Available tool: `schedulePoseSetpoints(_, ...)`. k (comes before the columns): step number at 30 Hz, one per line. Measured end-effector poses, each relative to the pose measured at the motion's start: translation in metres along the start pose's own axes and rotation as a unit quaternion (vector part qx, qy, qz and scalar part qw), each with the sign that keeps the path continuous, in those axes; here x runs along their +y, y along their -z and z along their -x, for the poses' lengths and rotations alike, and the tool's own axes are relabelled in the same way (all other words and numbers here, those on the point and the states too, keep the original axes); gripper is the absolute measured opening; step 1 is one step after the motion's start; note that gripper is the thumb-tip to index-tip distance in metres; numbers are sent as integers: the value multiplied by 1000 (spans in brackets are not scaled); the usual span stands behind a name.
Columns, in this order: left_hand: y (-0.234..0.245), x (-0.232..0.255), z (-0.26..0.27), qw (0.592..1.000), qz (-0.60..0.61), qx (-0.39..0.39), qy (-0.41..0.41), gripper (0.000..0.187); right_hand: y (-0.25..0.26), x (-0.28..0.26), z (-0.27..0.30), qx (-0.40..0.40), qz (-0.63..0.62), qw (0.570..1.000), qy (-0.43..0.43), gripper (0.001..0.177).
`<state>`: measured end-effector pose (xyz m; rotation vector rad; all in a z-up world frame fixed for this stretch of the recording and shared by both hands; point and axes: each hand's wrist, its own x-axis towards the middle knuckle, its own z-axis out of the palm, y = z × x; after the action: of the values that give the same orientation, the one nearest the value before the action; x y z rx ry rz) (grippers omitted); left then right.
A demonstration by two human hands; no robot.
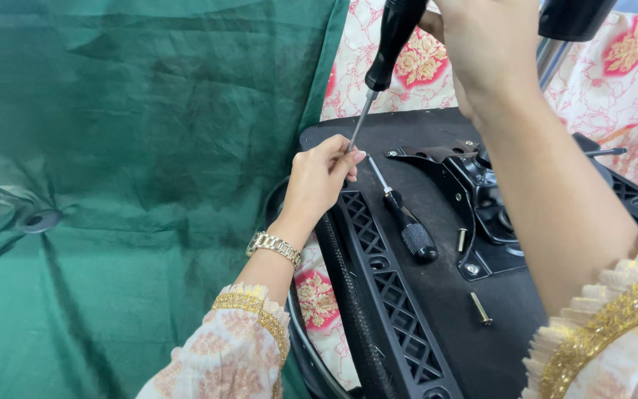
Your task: The person uses a screwdriver to tighten screws into the underside of an overturned office chair. They repeatedly insert and tighten multiple screws along the chair's frame, securing the base components together.
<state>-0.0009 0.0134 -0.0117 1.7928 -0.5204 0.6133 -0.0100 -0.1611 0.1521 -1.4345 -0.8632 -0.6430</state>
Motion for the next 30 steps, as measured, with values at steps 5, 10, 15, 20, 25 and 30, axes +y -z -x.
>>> schedulePoseSetpoints(5,-5,-1,3,1000,13,13,-11,20,-18,-15,19,79,136,981,117,19)
schedulePoseSetpoints(10,-10,-1,6,998,-20,36,37,22,-16,-19,20,22,65,996,58,20)
schedulePoseSetpoints(15,-9,3,5,998,-17,21,51,22,4,-12,17,-4,17,999,50,26)
schedulePoseSetpoints(20,4,5,0,990,86,-44,103,28,29,-3,18,-36,56,997,36,32)
schedulePoseSetpoints(25,12,18,-2,994,-22,-46,92,24,39,6,18,-53,90,987,124,26)
schedulePoseSetpoints(30,10,26,-3,989,-125,-36,70,20,35,11,16,-43,68,984,161,31)
